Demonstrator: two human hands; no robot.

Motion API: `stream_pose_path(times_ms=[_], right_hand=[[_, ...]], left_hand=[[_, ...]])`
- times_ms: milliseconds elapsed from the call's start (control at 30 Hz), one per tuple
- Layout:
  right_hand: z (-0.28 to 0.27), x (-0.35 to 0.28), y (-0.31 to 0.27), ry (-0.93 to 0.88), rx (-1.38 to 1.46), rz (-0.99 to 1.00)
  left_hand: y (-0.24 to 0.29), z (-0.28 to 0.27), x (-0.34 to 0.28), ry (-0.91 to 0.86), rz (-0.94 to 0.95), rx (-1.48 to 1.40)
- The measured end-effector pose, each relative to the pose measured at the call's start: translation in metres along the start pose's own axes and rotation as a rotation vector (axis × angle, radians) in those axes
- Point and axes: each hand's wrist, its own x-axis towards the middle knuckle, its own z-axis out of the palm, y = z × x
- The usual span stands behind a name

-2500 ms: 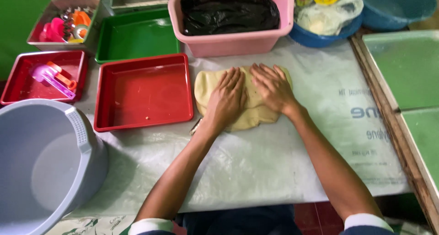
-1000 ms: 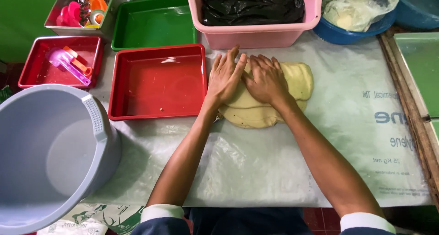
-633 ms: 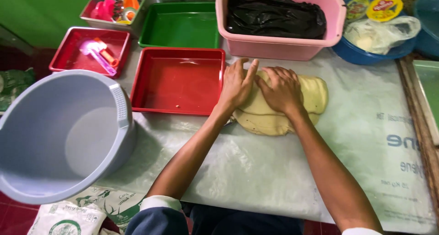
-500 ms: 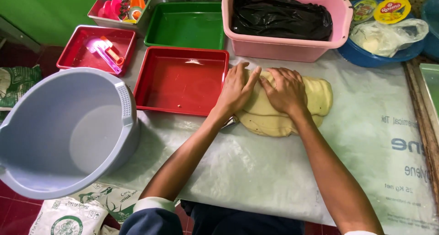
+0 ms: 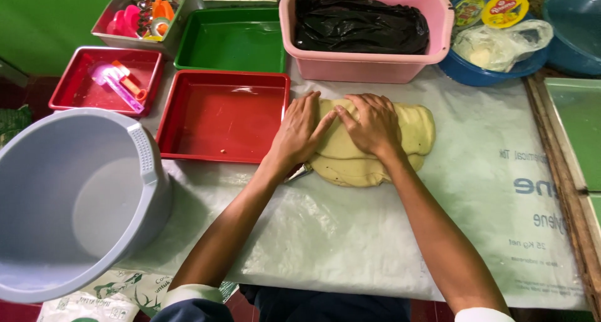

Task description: Kneading and shaping a large piece of dough by hand on a covered table.

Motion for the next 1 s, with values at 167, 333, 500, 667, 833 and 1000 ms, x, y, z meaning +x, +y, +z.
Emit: stream_pose_path(times_ms=[167, 333, 500, 667, 833, 1000], right_hand=[[-0.001, 0.000, 0.000, 0.000, 0.023, -0.013], [-0.022, -0.004, -0.020, -0.142, -0.019, 0.038], [-0.019, 0.000, -0.017, -0.243, -0.006, 0.091], [-0.015, -0.004, 0.000, -0.012, 0.307, -0.048], [-0.008, -0.009, -0.001, 0.010, 0.225, -0.075], [0.001, -0.004, 0.006, 0.097, 0.227, -0.001]], left_hand=[[-0.001, -0.005, -0.002, -0.026, 0.029, 0.060], [-0.005, 0.005, 0.001, -0.023, 0.038, 0.156], [-0.018, 0.034, 0.023, -0.012, -0.183, 0.232], [-0.038, 0.060, 0.048, 0.031, -0.365, 0.370], [-0.036, 0.045, 0.066, -0.079, -0.555, 0.361], [-0.040, 0.023, 0.073, -0.180, -0.700, 0.126]])
